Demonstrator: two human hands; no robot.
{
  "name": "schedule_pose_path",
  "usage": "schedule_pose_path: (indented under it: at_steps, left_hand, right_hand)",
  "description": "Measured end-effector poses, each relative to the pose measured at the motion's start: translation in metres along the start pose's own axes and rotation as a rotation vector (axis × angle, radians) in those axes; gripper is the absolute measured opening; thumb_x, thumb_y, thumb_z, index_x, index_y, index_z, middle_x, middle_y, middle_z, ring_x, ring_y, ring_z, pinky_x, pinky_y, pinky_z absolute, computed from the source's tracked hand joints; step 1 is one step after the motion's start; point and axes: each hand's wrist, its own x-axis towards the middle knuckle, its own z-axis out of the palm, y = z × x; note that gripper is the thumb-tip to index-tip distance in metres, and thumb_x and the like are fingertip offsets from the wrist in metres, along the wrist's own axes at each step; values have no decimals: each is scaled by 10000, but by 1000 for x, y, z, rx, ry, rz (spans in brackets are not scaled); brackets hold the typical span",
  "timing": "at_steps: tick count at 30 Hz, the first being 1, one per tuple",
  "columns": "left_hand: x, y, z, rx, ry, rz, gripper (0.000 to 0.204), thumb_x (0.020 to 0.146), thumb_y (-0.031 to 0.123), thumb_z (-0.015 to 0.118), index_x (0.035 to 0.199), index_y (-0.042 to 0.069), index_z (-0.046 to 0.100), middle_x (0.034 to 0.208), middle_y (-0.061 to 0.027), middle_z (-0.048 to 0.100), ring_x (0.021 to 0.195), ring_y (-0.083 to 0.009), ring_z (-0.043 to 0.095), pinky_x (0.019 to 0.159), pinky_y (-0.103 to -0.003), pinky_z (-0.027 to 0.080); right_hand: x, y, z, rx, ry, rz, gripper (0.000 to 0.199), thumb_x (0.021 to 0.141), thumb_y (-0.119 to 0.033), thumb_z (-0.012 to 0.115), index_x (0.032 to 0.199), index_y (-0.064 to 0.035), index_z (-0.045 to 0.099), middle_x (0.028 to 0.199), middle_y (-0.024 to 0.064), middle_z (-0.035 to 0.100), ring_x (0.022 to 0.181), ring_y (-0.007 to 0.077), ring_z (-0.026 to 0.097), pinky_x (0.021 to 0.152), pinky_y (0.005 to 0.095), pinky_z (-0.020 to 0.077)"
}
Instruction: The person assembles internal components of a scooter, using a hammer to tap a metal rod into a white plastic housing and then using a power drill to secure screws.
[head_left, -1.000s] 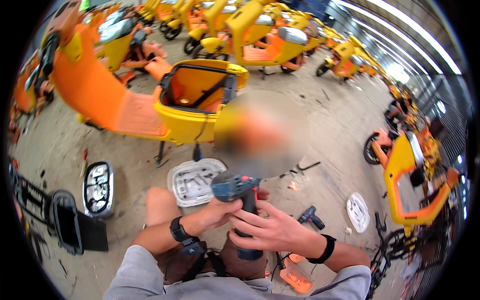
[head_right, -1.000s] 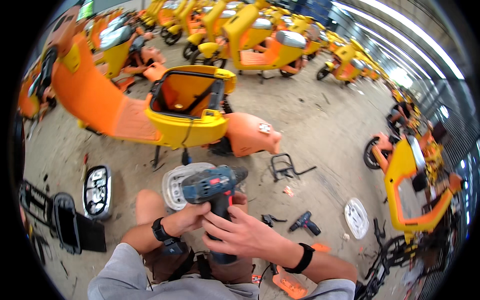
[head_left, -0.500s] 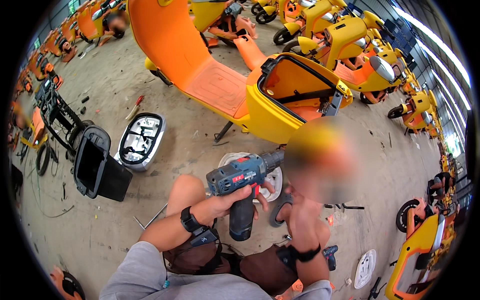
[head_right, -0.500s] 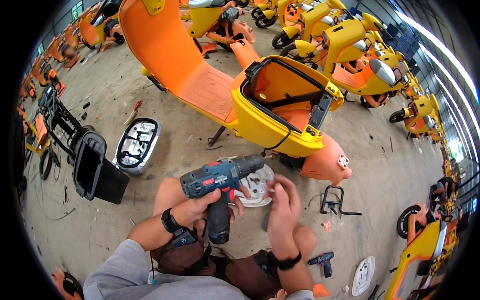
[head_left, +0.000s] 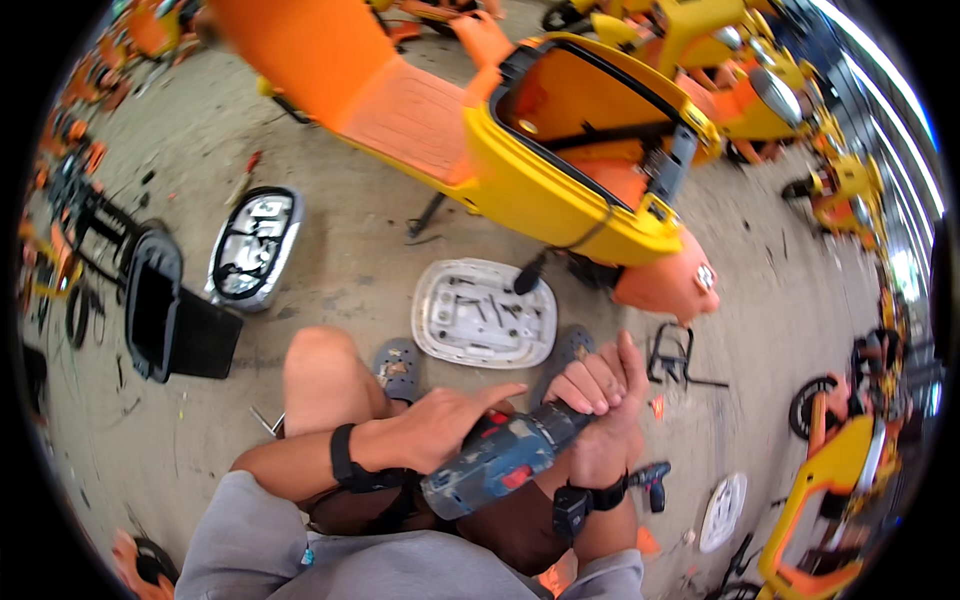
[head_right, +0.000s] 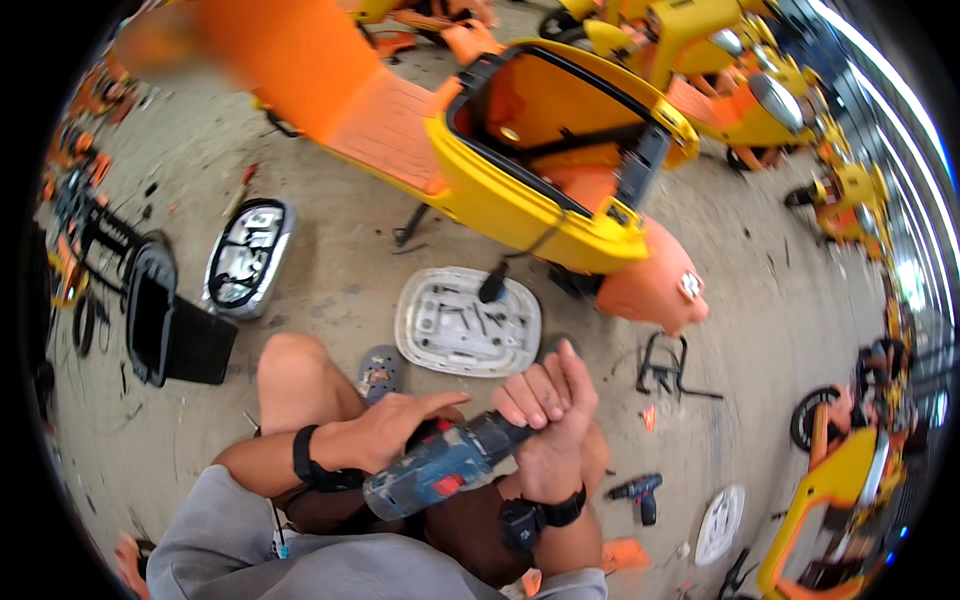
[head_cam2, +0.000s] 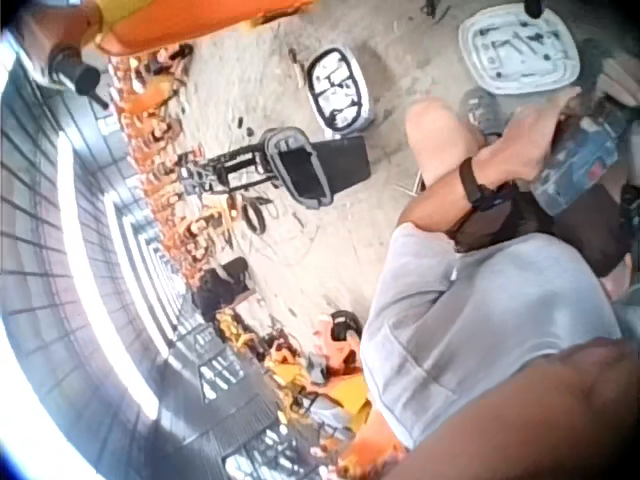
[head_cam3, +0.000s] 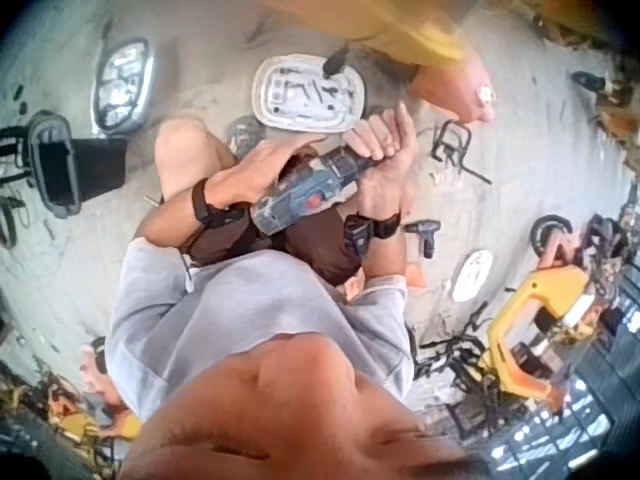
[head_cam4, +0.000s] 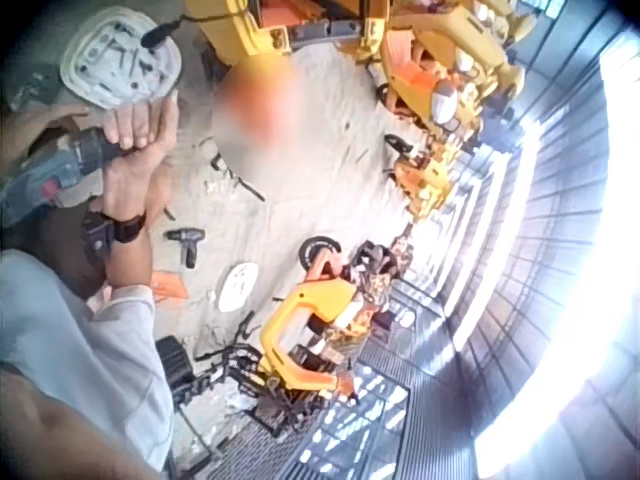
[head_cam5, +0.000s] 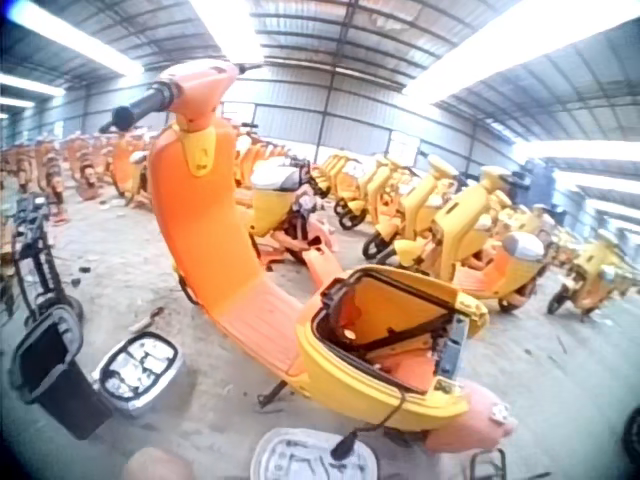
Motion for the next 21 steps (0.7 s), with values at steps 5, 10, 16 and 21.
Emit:
schedule_pose_path:
  at_steps: [5,10,16,21]
  left_hand:
    - [17,-21,14,287,48,252,421,711,170,696,1070,-12,573,836,-137,622,709,-339,626,590,-385,487]
    - [17,-3,22,159,55,96,319,684,121,712,938,-22,583,739,-129,575,617,-297,599,543,-354,455]
    - [10,-20,36,3,12,-175,220,712,79,755,811,60,560,659,-17,596,574,-140,577,512,-277,450]
    - [14,-3,34,47,-27,-37,248,707,70,769,848,30,570,689,-62,576,544,-204,579,535,-307,474]
  right_hand:
    - [-8,-11,-3,-216,-104,-19,514,1001,-283,416,502,-182,343,428,-65,331,397,113,360,459,297,371]
    - [-5,-12,-9,-137,-129,40,515,986,-262,434,487,-187,332,424,-57,315,405,117,360,469,302,383]
    - [-5,-19,-10,-125,-44,-18,506,970,-231,458,486,-190,314,419,-68,294,406,105,352,463,294,373]
    - [-4,-16,-10,-112,45,-45,497,944,-230,496,488,-196,302,440,-66,306,431,107,362,493,295,370]
